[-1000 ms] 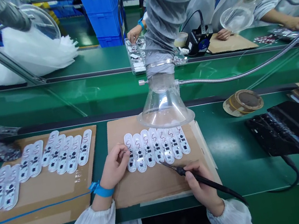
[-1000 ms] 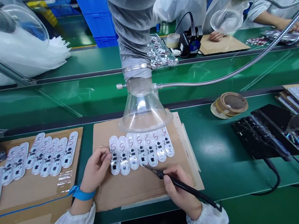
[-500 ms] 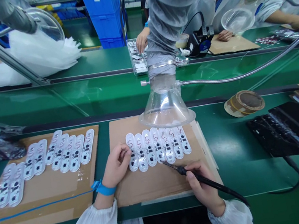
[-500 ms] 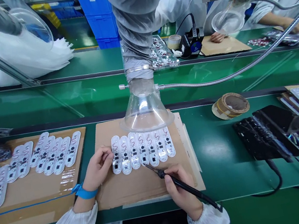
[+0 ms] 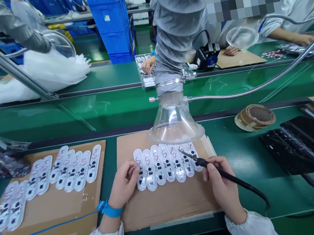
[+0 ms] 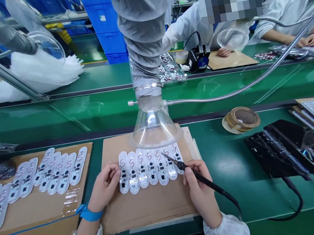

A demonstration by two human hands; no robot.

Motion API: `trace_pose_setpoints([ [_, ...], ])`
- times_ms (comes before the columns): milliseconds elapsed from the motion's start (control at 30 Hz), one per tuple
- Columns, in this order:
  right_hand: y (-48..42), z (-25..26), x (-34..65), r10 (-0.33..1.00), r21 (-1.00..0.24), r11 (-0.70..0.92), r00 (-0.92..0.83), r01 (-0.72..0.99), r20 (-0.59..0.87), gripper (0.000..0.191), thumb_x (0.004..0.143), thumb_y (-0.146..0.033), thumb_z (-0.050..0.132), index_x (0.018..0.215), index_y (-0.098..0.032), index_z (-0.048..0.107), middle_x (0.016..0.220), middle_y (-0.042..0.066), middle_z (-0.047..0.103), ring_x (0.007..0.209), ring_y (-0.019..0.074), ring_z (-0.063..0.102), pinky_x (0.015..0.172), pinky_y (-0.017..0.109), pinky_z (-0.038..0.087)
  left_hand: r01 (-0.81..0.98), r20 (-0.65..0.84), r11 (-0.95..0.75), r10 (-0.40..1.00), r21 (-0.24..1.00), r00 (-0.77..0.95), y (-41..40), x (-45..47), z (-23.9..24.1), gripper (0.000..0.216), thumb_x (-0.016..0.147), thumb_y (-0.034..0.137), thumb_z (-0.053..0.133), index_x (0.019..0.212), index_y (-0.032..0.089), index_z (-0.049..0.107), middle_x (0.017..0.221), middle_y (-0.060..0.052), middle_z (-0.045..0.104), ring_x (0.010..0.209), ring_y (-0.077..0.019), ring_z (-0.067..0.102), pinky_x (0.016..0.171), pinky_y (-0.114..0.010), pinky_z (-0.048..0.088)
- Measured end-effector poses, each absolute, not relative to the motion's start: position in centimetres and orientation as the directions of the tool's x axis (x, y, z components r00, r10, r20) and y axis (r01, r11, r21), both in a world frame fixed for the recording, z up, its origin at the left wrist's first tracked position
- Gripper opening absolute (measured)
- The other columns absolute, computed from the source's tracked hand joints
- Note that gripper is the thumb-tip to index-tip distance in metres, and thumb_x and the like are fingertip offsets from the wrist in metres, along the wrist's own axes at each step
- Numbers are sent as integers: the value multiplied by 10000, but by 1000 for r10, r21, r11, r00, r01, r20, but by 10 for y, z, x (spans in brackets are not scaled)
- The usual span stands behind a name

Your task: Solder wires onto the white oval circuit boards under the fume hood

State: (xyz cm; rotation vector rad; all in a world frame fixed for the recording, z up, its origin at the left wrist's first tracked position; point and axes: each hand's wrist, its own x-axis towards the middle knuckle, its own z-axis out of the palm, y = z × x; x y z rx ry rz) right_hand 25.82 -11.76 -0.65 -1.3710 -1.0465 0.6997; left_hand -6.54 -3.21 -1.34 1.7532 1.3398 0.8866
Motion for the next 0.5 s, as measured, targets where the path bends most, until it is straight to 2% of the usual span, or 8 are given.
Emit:
trace_pose_setpoints([
  [133,-109,-7,262,893,-981,110,417,161,168,282,1161,-543,687,1174,-261,684,793,-7,656,654,184,621,622,292,570,464,79,-171,974,869,211,-33,-65,-14,260,1089,382,571,880,232,607,792,26,481,717,-187,486,700,-304,434],
  [267,-109,-8,266,872,-968,156,432,199,229,274,1175,-526,666,1265,-267,677,830,4,687,680,199,659,628,316,592,467,72,-162,976,869,205,-33,-65,-17,308,1091,445,575,872,232,624,782,24,493,701,-188,492,683,-299,444],
  [433,-109,-5,305,832,-948,163,478,275,282,342,1166,-587,660,1201,-248,695,774,-7,682,637,195,654,618,321,583,488,27,-117,982,865,187,-36,-70,-25,446,1071,633,593,882,237,674,797,1,575,716,-205,555,686,-305,510],
  [500,-109,2,333,773,-936,164,549,312,318,369,1153,-605,674,1169,-237,698,742,-11,668,615,192,634,602,317,567,494,-18,-74,984,867,178,-36,-73,-30,511,1033,731,614,915,244,712,814,-18,646,757,-233,627,706,-320,558],
])
